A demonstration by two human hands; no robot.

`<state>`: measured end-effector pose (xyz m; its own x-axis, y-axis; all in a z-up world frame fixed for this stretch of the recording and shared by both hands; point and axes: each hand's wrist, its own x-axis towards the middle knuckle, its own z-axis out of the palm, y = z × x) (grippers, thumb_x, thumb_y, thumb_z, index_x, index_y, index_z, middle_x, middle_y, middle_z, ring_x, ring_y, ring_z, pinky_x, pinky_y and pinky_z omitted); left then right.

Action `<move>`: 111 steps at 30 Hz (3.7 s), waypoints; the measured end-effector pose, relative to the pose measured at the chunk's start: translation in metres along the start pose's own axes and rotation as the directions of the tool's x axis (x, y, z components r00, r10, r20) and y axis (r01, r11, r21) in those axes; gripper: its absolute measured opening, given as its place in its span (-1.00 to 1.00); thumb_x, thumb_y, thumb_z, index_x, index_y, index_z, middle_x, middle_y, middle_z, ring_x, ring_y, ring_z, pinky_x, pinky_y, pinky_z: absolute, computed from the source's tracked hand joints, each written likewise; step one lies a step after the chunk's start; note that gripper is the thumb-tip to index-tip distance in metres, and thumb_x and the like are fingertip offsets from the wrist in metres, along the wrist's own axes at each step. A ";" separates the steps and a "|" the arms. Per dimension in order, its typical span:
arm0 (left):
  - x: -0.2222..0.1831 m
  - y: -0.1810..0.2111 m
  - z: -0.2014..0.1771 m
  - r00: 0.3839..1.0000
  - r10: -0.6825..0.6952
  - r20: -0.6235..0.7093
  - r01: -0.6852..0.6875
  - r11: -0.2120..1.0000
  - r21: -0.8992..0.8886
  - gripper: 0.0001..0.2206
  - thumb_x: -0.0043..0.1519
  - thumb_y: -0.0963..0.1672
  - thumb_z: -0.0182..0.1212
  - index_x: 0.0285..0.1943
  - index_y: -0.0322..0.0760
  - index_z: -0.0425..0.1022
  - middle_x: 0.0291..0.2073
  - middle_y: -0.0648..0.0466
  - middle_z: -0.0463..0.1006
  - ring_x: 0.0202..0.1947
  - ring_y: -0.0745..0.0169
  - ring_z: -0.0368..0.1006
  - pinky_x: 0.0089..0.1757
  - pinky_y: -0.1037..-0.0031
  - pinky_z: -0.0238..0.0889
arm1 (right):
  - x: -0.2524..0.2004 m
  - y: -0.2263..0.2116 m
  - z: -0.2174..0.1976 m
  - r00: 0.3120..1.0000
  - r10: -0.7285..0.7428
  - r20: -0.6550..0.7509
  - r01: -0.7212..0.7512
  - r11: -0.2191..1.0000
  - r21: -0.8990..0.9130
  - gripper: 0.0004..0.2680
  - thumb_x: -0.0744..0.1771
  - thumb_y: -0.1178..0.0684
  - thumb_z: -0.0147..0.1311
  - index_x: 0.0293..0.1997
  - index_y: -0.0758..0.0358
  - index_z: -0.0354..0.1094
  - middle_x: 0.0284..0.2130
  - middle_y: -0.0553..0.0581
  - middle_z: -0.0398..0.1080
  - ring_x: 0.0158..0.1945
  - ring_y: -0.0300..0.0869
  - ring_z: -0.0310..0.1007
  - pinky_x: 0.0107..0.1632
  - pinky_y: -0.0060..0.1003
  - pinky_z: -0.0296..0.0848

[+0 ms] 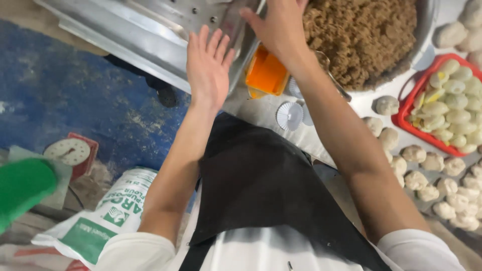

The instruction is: Preparing and filling steamed buns (siopao) with meat and boiled eggs.

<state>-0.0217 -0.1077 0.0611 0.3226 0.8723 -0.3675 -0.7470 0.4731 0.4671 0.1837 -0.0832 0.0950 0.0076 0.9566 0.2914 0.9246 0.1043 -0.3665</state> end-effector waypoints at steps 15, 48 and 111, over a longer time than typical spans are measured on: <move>-0.069 -0.065 0.099 0.772 -0.514 0.374 0.239 0.780 0.579 -0.41 0.50 0.15 -0.34 0.09 -0.42 0.45 0.00 -0.14 0.59 0.03 0.06 0.51 0.11 0.26 0.34 | -0.374 0.008 -0.085 0.623 0.691 0.368 -0.771 0.464 0.435 -0.78 0.35 0.08 0.19 0.11 0.25 0.45 -0.25 0.17 0.58 -0.23 -0.13 0.60 -0.15 -0.27 0.54; -0.110 -0.130 0.202 0.559 -0.556 0.616 0.664 0.744 0.070 -0.18 0.35 0.30 -0.55 0.70 -0.11 -0.33 0.63 0.08 -0.23 0.58 0.24 -0.23 0.44 0.33 -0.23 | -0.214 -0.046 -0.158 0.676 0.660 -0.326 -0.404 0.703 0.585 -0.39 0.46 -0.22 -0.05 0.58 0.25 -0.40 0.55 0.36 -0.31 0.62 0.10 -0.39 0.59 -0.13 -0.33; 0.015 -0.107 0.061 0.937 -0.342 -0.073 0.336 0.821 0.461 -0.75 0.38 -0.20 0.12 0.10 -0.64 0.47 -0.04 -0.20 0.61 -0.06 -0.03 0.60 -0.03 0.19 0.49 | -0.112 0.064 -0.069 0.893 0.406 0.194 -0.403 0.913 -0.056 -0.70 0.28 0.17 0.03 0.14 0.21 0.46 -0.43 0.34 0.53 -0.43 0.16 0.56 -0.39 0.06 0.49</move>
<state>0.0990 -0.1381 0.0548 0.5148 0.6466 -0.5630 -0.2373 0.7385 0.6311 0.2683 -0.2025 0.1002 0.3082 0.9494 -0.0599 0.8630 -0.3056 -0.4023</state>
